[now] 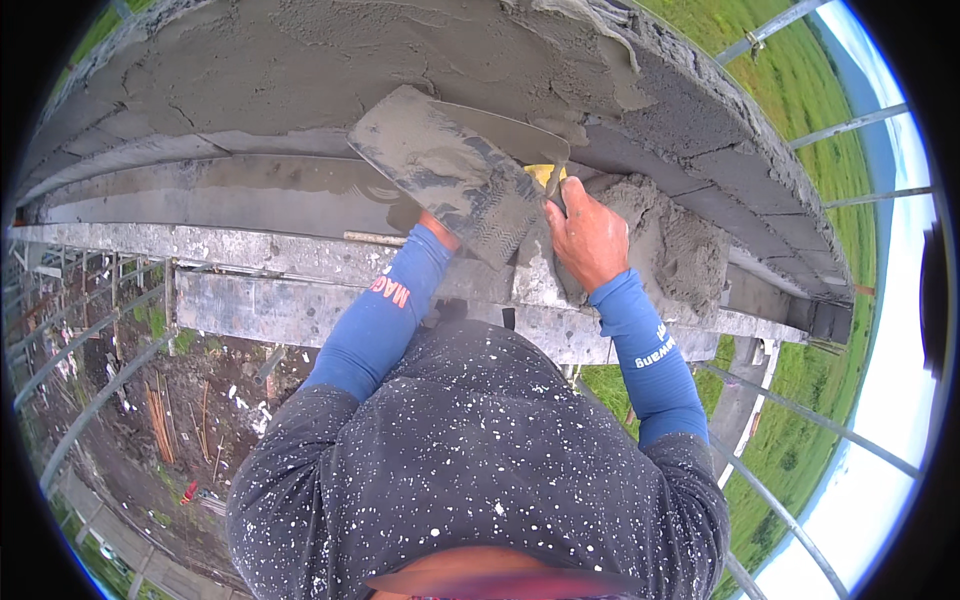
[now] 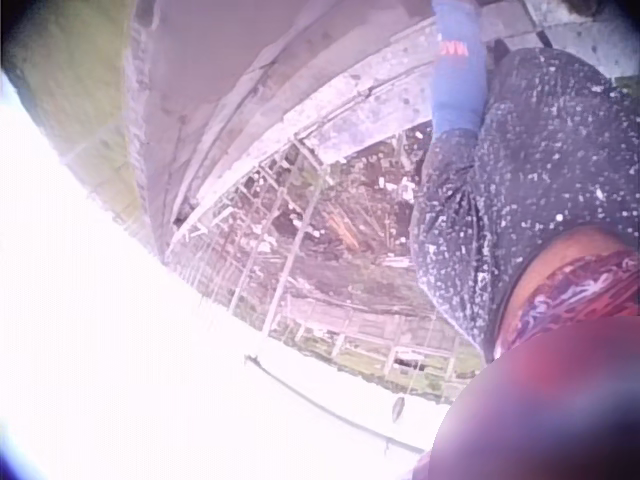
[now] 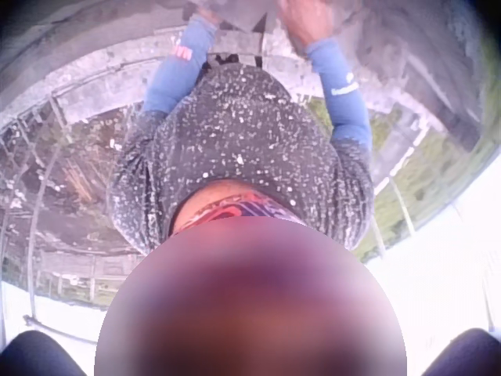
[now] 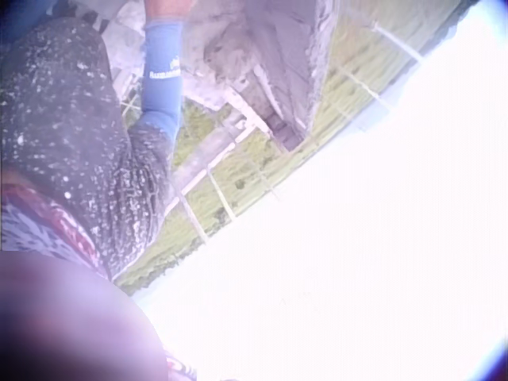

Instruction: The person scoops wet cement from a bucket and applies it to a curved masonry wall using a trowel and a yellow sponge. They repeatedly smooth the surface, working along the wall while standing on scaffolding.

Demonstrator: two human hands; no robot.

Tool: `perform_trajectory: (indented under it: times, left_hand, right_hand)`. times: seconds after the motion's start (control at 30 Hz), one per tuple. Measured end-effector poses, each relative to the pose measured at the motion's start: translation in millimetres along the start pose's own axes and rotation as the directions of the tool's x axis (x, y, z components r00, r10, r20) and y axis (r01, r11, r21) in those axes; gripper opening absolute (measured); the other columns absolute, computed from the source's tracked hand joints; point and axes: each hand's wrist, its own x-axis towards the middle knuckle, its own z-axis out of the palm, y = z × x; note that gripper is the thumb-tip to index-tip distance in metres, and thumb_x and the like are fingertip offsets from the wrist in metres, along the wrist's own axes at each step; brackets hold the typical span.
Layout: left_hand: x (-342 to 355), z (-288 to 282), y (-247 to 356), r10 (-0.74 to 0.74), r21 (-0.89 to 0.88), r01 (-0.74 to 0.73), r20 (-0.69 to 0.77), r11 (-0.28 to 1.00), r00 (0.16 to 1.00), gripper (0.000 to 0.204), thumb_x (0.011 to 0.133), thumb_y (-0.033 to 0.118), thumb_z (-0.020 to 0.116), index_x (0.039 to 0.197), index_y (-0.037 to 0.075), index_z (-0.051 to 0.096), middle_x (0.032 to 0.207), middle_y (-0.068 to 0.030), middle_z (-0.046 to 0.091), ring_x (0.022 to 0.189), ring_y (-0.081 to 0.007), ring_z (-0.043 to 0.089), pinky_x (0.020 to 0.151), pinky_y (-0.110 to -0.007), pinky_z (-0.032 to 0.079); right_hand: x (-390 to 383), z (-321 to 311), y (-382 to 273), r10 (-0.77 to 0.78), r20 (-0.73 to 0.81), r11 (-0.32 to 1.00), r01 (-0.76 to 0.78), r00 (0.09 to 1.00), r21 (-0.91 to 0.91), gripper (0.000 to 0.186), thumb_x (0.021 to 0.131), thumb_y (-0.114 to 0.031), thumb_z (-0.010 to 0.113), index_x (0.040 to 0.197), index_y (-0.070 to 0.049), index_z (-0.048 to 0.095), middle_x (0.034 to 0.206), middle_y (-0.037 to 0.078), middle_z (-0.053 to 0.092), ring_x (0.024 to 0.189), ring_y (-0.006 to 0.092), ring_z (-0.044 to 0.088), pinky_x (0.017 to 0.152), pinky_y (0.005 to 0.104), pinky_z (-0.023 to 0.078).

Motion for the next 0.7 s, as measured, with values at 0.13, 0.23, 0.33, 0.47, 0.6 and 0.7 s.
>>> perform_trajectory:
  times: [0.13,0.23,0.33,0.47,0.6,0.7]
  left_hand:
    - [-26.2,6.2,32.0,0.064,0.186,-0.047,-0.083,0.981,0.994,0.052,0.107,0.03,0.054,0.154,0.01,0.051,0.153,-0.0135,0.056,0.142,-0.0299,0.052,0.121,-0.045,0.04]
    - [-37.9,17.5,62.7,0.064,0.401,-0.012,-0.117,0.916,0.991,0.051,0.106,0.027,0.058,0.153,0.009,0.052,0.152,-0.0132,0.058,0.14,-0.0289,0.054,0.12,-0.044,0.042]
    - [-36.8,37.5,88.6,0.013,0.707,0.056,-0.092,0.705,0.996,0.05,0.104,0.024,0.061,0.151,0.009,0.054,0.15,-0.0129,0.06,0.139,-0.0278,0.055,0.119,-0.043,0.043]
    - [-44.3,65.7,108.1,0.025,0.957,-0.119,0.13,-0.265,0.991,0.05,0.102,0.02,0.066,0.149,0.008,0.057,0.147,-0.0125,0.062,0.137,-0.0264,0.057,0.118,-0.042,0.045]
    - [-70.3,68.9,120.3,0.096,0.702,-0.268,0.432,-0.659,0.897,0.044,0.099,0.012,0.068,0.142,0.005,0.06,0.133,-0.0096,0.071,0.119,-0.0191,0.067,0.105,-0.037,0.054]
    - [-103.4,48.8,131.0,0.255,0.978,0.04,0.014,-0.206,0.967,0.035,0.099,0.009,0.066,0.133,0.0,0.064,0.128,-0.0109,0.072,0.113,-0.0221,0.07,0.097,-0.038,0.058]
  right_hand:
    - [-14.0,6.4,44.8,-0.215,0.02,0.974,0.213,0.976,0.08,0.028,0.09,-0.018,0.076,0.11,-0.006,0.059,0.093,0.016,0.069,0.087,0.0398,0.068,0.074,0.0516,0.053]
    - [-7.8,17.4,66.7,-0.403,0.065,0.915,0.404,0.913,0.006,0.03,0.086,-0.016,0.078,0.109,-0.006,0.061,0.092,0.012,0.066,0.086,0.0352,0.066,0.074,0.049,0.05]
    - [15.5,37.5,56.9,-0.479,-0.113,0.878,0.478,0.871,-0.036,0.033,0.08,-0.011,0.079,0.108,-0.005,0.062,0.09,0.011,0.063,0.084,0.0333,0.061,0.073,0.0475,0.046]
    - [41.9,40.8,21.3,-0.479,-0.391,0.85,0.527,0.786,0.018,0.038,0.077,-0.009,0.08,0.111,-0.003,0.064,0.094,0.012,0.063,0.086,0.0342,0.061,0.075,0.047,0.046]
    - [43.8,9.3,-1.7,-0.424,-0.442,0.832,0.533,0.79,0.153,0.037,0.082,-0.013,0.08,0.112,-0.003,0.063,0.088,0.012,0.064,0.083,0.036,0.064,0.072,0.0472,0.049]
    - [75.3,-12.4,3.3,-0.197,-0.312,0.897,0.299,0.93,0.326,0.034,0.092,-0.02,0.076,0.115,-0.001,0.06,0.091,0.02,0.068,0.086,0.0442,0.067,0.072,0.0506,0.051]
